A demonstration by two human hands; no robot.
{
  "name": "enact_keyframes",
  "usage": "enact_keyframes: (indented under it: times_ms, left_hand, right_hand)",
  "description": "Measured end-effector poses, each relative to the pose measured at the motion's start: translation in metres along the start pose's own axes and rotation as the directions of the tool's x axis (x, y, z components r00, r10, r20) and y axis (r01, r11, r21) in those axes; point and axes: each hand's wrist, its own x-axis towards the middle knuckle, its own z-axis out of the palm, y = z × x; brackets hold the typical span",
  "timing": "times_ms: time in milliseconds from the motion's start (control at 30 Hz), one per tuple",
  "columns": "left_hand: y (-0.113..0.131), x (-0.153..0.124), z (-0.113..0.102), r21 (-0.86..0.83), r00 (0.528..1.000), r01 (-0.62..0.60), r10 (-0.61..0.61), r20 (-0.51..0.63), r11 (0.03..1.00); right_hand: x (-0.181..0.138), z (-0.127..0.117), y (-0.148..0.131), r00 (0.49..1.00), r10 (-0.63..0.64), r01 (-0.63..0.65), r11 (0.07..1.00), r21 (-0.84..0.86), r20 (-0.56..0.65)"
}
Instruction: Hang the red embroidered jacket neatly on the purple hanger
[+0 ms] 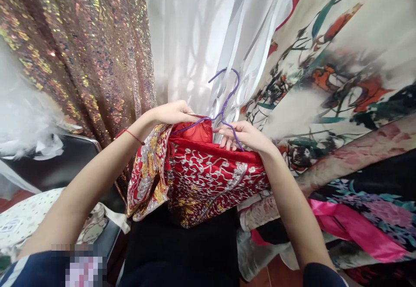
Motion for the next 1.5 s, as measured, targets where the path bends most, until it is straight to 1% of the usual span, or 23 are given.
enact_keyframes:
  times_ms: [200, 267, 333, 367, 400, 433, 467, 533, 567, 633, 667, 700, 767, 867, 933, 967, 1067, 1133, 1200, 1267, 1367, 1433, 1500]
  left_hand:
    - [0.013, 0.021, 0.017, -0.098, 0.996, 0.074, -0.078, -0.040, 0.992]
    - [0.013, 0.021, 0.018, -0.094, 0.996, 0.055, -0.061, -0.061, 0.994]
    - [0.014, 0.011, 0.021, -0.053, 0.989, -0.011, 0.003, -0.151, 0.999]
    - [0.015, 0.001, 0.025, -0.015, 0.968, -0.045, 0.040, -0.248, 0.999]
    - [0.016, -0.011, 0.033, 0.040, 0.925, -0.062, 0.073, -0.374, 0.997]
    - [0.017, -0.025, 0.045, 0.096, 0.857, -0.055, 0.096, -0.506, 0.994]
    - [0.017, -0.040, 0.061, 0.142, 0.761, -0.014, 0.103, -0.640, 0.990]
    - [0.013, -0.071, 0.104, 0.196, 0.596, 0.216, 0.030, -0.803, 0.956]
    - [0.007, -0.084, 0.129, 0.198, 0.585, 0.312, -0.024, -0.811, 0.929]
    - [-0.011, -0.104, 0.179, 0.171, 0.682, 0.432, -0.197, -0.704, 0.886]
    - [-0.022, -0.110, 0.201, 0.139, 0.700, 0.473, -0.275, -0.659, 0.870]
    - [-0.032, -0.114, 0.220, 0.108, 0.676, 0.520, -0.331, -0.658, 0.847]
    - [-0.052, -0.114, 0.247, 0.043, 0.559, 0.609, -0.390, -0.731, 0.792]
    - [-0.076, -0.104, 0.264, -0.030, 0.421, 0.663, -0.405, -0.811, 0.748]
    - [-0.092, -0.097, 0.262, -0.066, 0.349, 0.706, -0.427, -0.834, 0.705]
    - [-0.101, -0.094, 0.257, -0.097, 0.295, 0.737, -0.447, -0.844, 0.669]
    - [-0.124, -0.097, 0.231, -0.207, 0.143, 0.768, -0.477, -0.867, 0.606]
    - [-0.128, -0.107, 0.205, -0.226, 0.118, 0.714, -0.432, -0.894, 0.663]
    - [-0.118, -0.120, 0.176, -0.224, 0.081, 0.638, -0.353, -0.932, 0.737]
    - [-0.096, -0.131, 0.149, -0.210, -0.006, 0.585, -0.254, -0.967, 0.784]
    - [-0.059, -0.143, 0.115, -0.148, -0.076, 0.551, -0.128, -0.989, 0.821]
    - [-0.043, -0.151, 0.099, -0.098, -0.029, 0.549, -0.098, -0.995, 0.830]
    - [-0.036, -0.159, 0.089, -0.014, 0.101, 0.549, -0.083, -0.991, 0.836]
  right_hand:
    - [0.003, -0.004, 0.001, 0.989, -0.013, 0.035, 0.988, -0.151, 0.147]
    - [0.001, -0.006, 0.002, 0.988, -0.030, 0.058, 0.981, -0.186, 0.153]
    - [-0.004, -0.008, 0.005, 0.991, -0.058, 0.081, 0.977, -0.196, 0.118]
    - [-0.006, -0.009, 0.008, 0.994, -0.063, 0.078, 0.980, -0.185, 0.086]
    - [-0.009, -0.009, 0.011, 0.997, -0.052, 0.060, 0.985, -0.161, 0.053]
    - [-0.012, -0.009, 0.014, 0.999, -0.028, 0.030, 0.991, -0.128, 0.019]
    - [-0.014, -0.008, 0.017, 1.000, 0.003, -0.004, 0.996, -0.091, -0.011]
    - [-0.018, -0.005, 0.021, 0.997, 0.056, -0.058, 0.998, -0.031, -0.049]
    - [-0.019, -0.003, 0.022, 0.996, 0.068, -0.069, 0.997, -0.018, -0.061]
    - [-0.020, 0.000, 0.023, 0.995, 0.063, -0.064, 0.998, -0.011, -0.082]
    - [-0.021, 0.002, 0.023, 0.994, 0.058, -0.059, 0.998, -0.009, -0.097]
    - [-0.021, 0.003, 0.024, 0.991, 0.057, -0.058, 0.998, -0.006, -0.118]
    - [-0.022, 0.005, 0.024, 0.985, 0.067, -0.069, 0.998, -0.006, -0.161]
    - [-0.024, 0.006, 0.025, 0.978, 0.073, -0.082, 0.996, -0.036, -0.195]
    - [-0.025, 0.006, 0.027, 0.978, 0.057, -0.071, 0.995, -0.063, -0.200]
    - [-0.025, 0.006, 0.028, 0.978, 0.048, -0.065, 0.995, -0.079, -0.204]
    - [-0.027, 0.005, 0.029, 0.973, 0.006, -0.041, 0.988, -0.150, -0.229]
    - [-0.028, 0.004, 0.030, 0.967, -0.054, -0.005, 0.973, -0.229, -0.250]
    - [-0.028, 0.004, 0.029, 0.952, -0.129, 0.037, 0.948, -0.315, -0.278]
    - [-0.028, 0.005, 0.029, 0.948, -0.151, 0.051, 0.941, -0.334, -0.281]
    - [-0.033, 0.008, 0.029, 0.976, -0.028, -0.004, 0.989, -0.151, -0.215]
    - [-0.041, 0.007, 0.029, 0.977, 0.065, -0.068, 0.998, -0.007, -0.202]
    - [-0.050, 0.002, 0.028, 0.954, 0.110, -0.100, 0.994, 0.049, -0.279]
